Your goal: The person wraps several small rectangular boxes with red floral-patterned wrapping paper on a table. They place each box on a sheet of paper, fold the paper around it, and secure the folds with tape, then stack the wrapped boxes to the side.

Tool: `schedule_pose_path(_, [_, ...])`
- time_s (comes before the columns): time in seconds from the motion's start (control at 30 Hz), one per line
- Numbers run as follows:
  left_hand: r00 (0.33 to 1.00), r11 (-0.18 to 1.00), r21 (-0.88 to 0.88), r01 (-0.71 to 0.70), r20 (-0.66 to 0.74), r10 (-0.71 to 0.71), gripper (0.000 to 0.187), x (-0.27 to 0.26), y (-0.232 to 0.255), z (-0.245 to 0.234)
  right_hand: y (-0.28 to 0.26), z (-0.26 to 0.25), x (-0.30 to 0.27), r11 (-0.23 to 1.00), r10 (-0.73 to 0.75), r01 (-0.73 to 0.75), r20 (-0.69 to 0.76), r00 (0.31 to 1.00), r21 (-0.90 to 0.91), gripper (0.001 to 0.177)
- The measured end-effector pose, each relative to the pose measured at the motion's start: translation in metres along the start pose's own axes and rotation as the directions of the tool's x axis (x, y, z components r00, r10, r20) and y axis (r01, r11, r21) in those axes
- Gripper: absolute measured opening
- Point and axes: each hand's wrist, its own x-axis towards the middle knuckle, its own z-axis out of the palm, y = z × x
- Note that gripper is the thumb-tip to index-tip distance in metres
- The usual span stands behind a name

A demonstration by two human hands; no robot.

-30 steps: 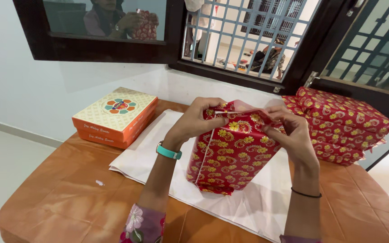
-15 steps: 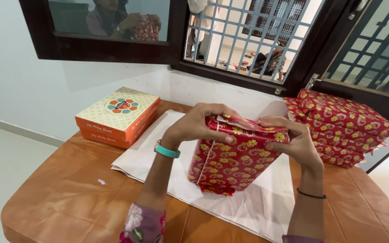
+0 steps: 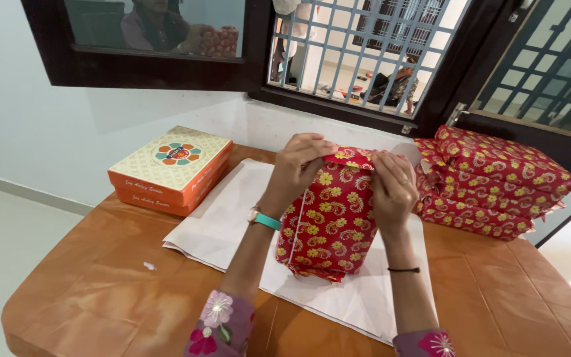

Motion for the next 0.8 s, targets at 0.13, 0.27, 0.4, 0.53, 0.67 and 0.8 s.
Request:
schedule_pose_path(0.13, [0.997,0.993,0.089,-0.071,-0.023,0.074,0.031,-0.004,0.009,0.001,-0.010,0.001,-0.014,0.991,-0.112,0.108,-0.039,0.993,-0.080,0.040])
schedule_pose_path(0.27, [0.990,0.992,0.110,-0.064,-0.120,0.077,0.021,-0.005,0.015,0.008,-0.018,-0.001,-0.002,0.994,0.072,-0.077,-0.071,0.995,-0.073,0.017])
schedule_pose_path(0.4, [0.981,0.990,0.139,-0.031,-0.187,0.057,0.017,-0.010,0.018,0.017,-0.031,-0.015,0.023,0.970,0.165,-0.148,0.077,0.983,-0.190,0.019])
schedule_pose_path(0.53, [0.984,0.984,0.167,-0.064,-0.154,0.090,0.020,-0.011,0.017,0.016,-0.052,-0.033,0.043,0.980,0.168,-0.194,0.343,0.924,0.045,0.040])
schedule_pose_path(0.67, [0.960,0.911,-0.340,0.233,-0.067,-0.270,0.033,-0.018,0.002,-0.004,-0.073,-0.047,0.039,0.990,-0.058,0.099,0.343,0.938,-0.101,0.046])
schedule_pose_path(0.8, [0.713,0.561,-0.544,0.624,0.102,-0.694,0.049,-0.052,-0.035,-0.026,-0.084,-0.072,0.029,0.995,-0.067,0.086,0.292,0.954,-0.052,0.040])
